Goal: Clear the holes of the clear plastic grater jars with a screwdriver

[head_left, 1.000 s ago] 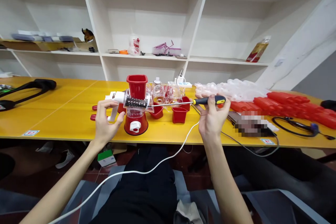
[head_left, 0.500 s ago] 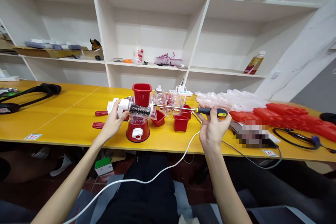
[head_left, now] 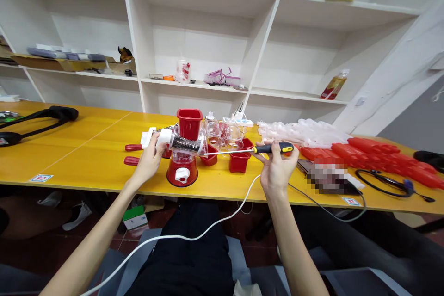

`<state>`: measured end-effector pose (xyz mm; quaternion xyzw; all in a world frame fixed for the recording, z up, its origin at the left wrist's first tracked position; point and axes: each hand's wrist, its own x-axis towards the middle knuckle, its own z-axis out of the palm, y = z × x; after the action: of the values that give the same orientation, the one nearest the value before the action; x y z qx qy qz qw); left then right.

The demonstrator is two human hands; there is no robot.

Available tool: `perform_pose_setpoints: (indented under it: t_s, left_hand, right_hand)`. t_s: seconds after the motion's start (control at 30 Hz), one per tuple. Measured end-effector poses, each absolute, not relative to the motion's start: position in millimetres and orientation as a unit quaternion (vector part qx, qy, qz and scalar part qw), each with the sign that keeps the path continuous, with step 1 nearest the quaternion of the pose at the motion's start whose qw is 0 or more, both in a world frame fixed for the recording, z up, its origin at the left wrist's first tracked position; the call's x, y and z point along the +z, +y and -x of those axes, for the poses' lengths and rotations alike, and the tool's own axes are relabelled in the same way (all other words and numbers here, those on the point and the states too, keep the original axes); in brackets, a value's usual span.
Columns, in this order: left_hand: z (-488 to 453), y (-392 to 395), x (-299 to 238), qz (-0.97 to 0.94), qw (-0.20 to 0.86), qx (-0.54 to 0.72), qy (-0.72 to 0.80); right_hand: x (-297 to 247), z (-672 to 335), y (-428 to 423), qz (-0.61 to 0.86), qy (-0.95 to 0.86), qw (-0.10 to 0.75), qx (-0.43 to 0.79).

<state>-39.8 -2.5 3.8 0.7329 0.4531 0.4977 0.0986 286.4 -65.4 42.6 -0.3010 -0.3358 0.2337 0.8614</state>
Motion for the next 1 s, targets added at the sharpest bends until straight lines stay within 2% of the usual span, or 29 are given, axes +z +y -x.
perform_pose_setpoints:
  t_s: [0.07,0.2,0.27,0.33,0.47,0.63,0.73,0.8,0.9,1.0]
  left_hand:
    - [40,-7,9,-0.73,0.084,0.518,0.438]
    - [32,-31,29,-0.672,-0.017,0.622,0.401]
    - [27,-45,40,-0.706,-0.044,0.587,0.393]
    - [25,-51,45,-0.74,-0.061,0.542,0.394]
    - [29,-31,35,-0.756,-0.023,0.484,0.44]
    - [33,-11,22,-0.734,0.02,0.502,0.456]
    - [35,-14,22,-0.739,0.115,0.498,0.44]
    - [36,-14,22,-0.739,0.14,0.483,0.449]
    - [38,-15,20,-0.719,0.172,0.477,0.476]
    - [38,-15,18,-0.699,0.152,0.477,0.511]
  right_hand:
    - [47,-290,-70,0.305,-0.356,0.858,0.207]
    - [59,-292,-87,0.311,-0.4,0.857,0.092]
    - [63,-287,-96,0.308,-0.426,0.85,0.046]
    - [65,-280,-103,0.302,-0.466,0.829,0.059]
    - [63,-275,-103,0.318,-0.542,0.764,0.148]
    - [70,-302,-109,0.234,-0.333,0.913,0.026]
    - [73,-309,-110,0.213,-0.311,0.926,0.002]
    - [72,-301,-107,0.225,-0.365,0.9,0.078]
    - [66,-280,-106,0.265,-0.476,0.804,0.237]
    - [58,-270,-109,0.323,-0.558,0.724,0.245]
